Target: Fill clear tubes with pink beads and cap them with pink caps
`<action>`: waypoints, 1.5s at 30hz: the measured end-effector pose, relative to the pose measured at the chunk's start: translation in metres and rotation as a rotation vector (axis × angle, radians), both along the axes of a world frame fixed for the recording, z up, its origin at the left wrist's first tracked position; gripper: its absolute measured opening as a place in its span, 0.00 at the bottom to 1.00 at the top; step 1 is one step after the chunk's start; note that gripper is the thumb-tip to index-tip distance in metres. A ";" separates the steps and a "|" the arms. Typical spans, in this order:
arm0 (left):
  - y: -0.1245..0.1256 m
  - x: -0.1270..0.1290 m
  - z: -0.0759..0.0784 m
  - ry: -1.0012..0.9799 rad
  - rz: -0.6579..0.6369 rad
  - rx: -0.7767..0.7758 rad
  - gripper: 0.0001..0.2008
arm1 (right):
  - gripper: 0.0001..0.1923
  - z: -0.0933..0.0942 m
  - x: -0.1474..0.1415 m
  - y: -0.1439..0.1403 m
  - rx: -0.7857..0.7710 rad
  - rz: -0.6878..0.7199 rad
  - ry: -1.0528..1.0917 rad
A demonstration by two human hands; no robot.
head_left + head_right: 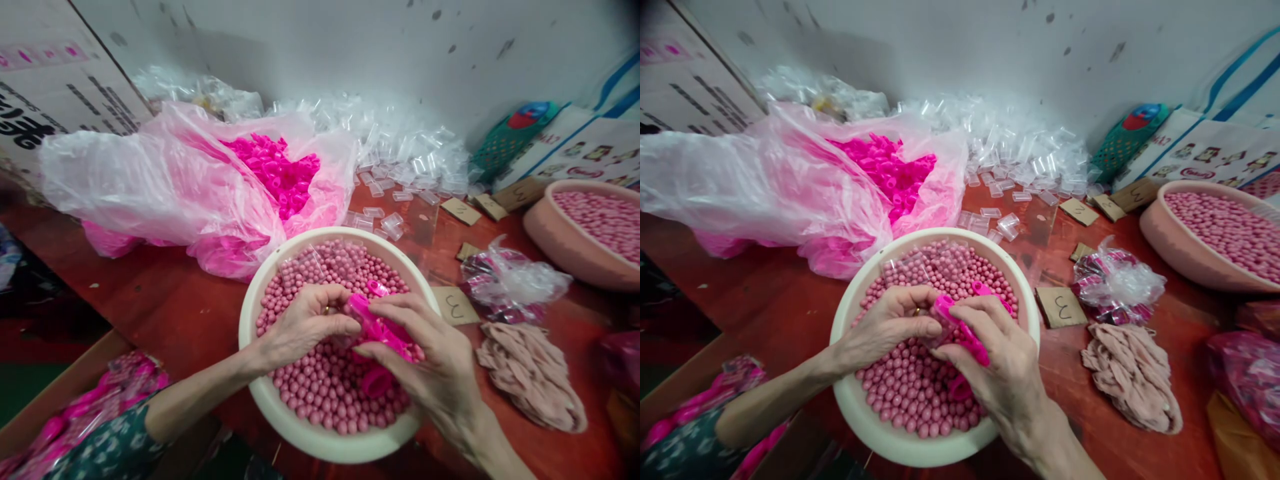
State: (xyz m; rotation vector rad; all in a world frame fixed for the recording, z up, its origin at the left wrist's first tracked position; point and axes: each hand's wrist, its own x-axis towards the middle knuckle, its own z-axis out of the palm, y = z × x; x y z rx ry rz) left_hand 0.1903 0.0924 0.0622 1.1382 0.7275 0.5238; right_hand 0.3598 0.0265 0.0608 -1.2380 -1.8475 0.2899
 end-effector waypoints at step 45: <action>-0.021 -0.002 -0.003 -0.112 0.188 0.099 0.21 | 0.34 -0.010 -0.018 0.006 0.055 -0.046 -0.274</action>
